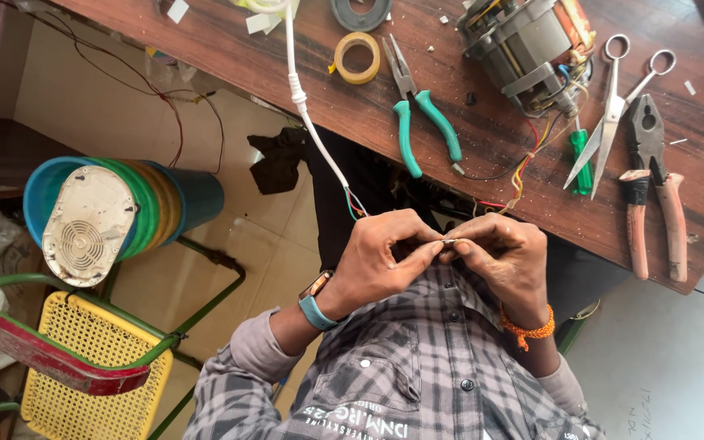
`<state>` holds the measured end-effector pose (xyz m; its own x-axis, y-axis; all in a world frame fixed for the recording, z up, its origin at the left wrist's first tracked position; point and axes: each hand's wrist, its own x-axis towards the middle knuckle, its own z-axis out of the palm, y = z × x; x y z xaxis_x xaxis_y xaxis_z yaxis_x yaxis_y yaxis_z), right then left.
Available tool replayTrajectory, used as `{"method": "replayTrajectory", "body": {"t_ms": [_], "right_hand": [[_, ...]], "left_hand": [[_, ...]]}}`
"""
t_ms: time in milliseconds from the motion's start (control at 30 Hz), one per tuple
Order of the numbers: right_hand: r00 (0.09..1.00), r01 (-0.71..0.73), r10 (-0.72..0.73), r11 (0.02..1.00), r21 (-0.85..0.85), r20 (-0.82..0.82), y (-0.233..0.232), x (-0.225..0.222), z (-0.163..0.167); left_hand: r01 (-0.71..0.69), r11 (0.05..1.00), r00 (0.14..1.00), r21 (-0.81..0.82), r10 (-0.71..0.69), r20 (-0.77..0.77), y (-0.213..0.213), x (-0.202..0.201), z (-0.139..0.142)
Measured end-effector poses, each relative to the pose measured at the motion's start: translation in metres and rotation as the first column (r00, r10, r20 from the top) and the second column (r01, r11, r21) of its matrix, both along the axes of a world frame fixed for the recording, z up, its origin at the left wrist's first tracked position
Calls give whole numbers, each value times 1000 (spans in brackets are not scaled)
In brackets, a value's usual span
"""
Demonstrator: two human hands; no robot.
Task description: The person sits at a workbench rewiring an electric motor. They strip insulation from the motor's colored lead wires by hand, twist the bare ends together, cut a wire with scissors, and wrap the connections with tape, repositioning the motor on the bench as they work.
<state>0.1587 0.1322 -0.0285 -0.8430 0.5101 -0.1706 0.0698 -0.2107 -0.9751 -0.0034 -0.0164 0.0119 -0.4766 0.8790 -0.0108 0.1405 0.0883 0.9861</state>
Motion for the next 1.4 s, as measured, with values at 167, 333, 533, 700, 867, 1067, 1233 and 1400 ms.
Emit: {"method": "replayTrajectory", "body": {"t_ms": [167,333,533,700,867,1067,1233,1400], "right_hand": [[999,-28,27,999,23,25,0,3,7],[998,-56,51,990,131,41,0,5,15],[996,-66,48,970,236,80,-3,2,21],[994,-84,62,964,254,94,-2,-1,26],[991,-71,34,952,298,126,-3,-5,29],[996,-48,24,963,265,92,-2,-9,26],[990,28,-80,916,400,114,-8,-22,16],[981,133,-174,922,362,82,-10,-20,13]], "left_hand": [[13,998,1000,65,-11,-24,-2,4,0],[25,995,996,100,-15,-93,-6,8,5],[16,994,986,109,2,-169,-10,10,12],[-11,989,978,148,41,-206,-10,11,13],[-8,990,961,144,48,-274,-8,9,13],[-12,988,937,155,66,-343,-5,3,19],[-31,1000,864,0,27,-503,1,-13,25],[-78,989,821,129,137,-555,11,-13,27]]}}
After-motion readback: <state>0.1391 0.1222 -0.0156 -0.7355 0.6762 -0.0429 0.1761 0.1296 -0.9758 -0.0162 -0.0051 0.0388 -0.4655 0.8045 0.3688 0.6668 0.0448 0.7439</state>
